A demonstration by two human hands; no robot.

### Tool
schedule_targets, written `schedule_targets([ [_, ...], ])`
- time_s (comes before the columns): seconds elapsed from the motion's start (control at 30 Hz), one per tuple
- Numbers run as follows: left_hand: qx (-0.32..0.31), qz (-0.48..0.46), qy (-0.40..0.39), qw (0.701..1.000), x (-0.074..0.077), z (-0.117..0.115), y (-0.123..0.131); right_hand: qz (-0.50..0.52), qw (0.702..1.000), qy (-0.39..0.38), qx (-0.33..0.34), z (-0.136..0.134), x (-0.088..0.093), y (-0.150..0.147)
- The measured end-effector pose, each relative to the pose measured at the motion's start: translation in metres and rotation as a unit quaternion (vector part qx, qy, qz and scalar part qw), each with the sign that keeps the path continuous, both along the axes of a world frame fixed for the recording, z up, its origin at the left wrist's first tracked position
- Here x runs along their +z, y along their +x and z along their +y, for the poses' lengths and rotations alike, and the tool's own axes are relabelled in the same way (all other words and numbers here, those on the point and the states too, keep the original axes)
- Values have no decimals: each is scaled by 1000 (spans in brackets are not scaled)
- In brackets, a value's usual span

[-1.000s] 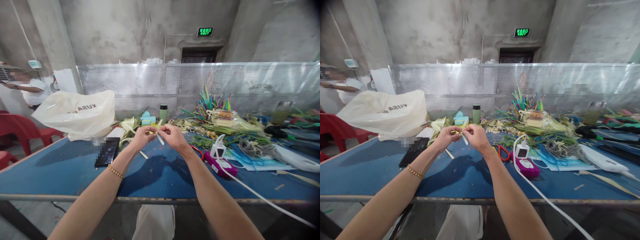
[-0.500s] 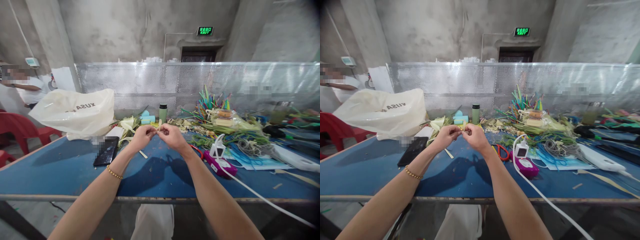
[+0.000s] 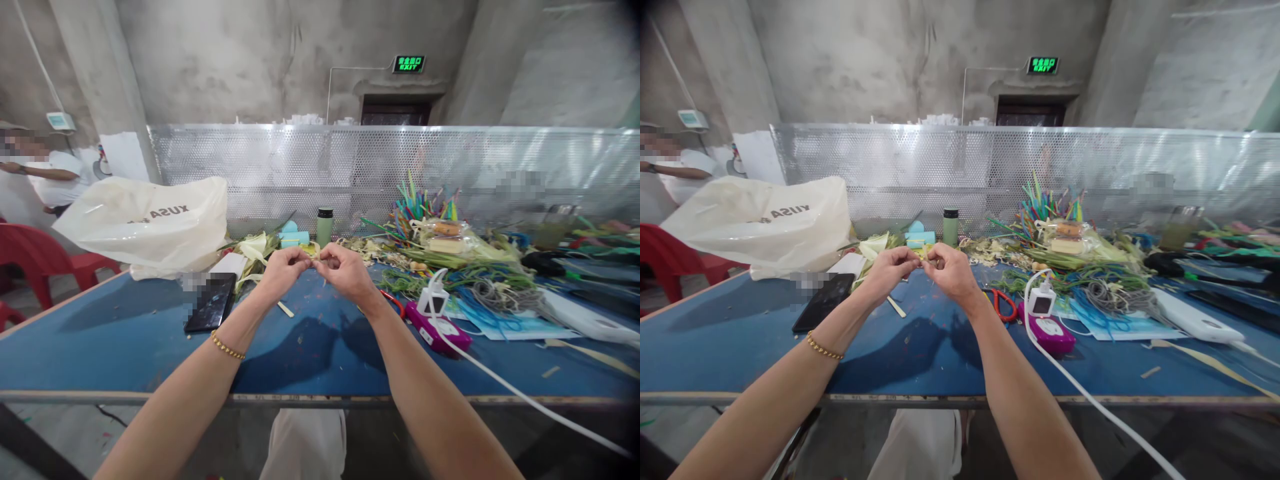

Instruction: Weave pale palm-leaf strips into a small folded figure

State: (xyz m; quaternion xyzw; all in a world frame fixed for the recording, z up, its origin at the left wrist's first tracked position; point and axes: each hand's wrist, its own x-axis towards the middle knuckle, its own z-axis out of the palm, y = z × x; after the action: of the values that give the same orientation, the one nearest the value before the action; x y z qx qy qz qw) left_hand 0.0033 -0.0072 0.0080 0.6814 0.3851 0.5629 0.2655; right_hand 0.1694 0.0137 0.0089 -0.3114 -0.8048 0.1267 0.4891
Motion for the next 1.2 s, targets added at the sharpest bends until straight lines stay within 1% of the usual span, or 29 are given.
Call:
schedule_targets([
  [0.13,-16,-12,-11,1000,1,-3,1,52,996,-62,43,-1,-2,-1],
  [0.27,-10,-8,-7,1000,1,-4,2,83,991,-81,69,-3,-1,-3],
  [0.5,14,-3,1,1000,-1,-1,1,120,984,-111,74,-7,1,-5],
  [0.7,20,-5,-2,1000,-1,1,1,121,984,-108,72,-6,2,-6],
  [0.83,9,0,-15,1000,-2,2,1,111,984,-113,83,-5,2,-6],
  [0.93,-15,-8,-24,1000,-2,0,3,135,981,-123,66,-6,2,-7],
  [1.07,-45,-44,-55,996,-1,-3,5,181,967,-163,73,-9,4,-9],
  [1.2,-42,-78,-60,994,-1,-4,5,177,965,-181,72,-13,7,-10],
])
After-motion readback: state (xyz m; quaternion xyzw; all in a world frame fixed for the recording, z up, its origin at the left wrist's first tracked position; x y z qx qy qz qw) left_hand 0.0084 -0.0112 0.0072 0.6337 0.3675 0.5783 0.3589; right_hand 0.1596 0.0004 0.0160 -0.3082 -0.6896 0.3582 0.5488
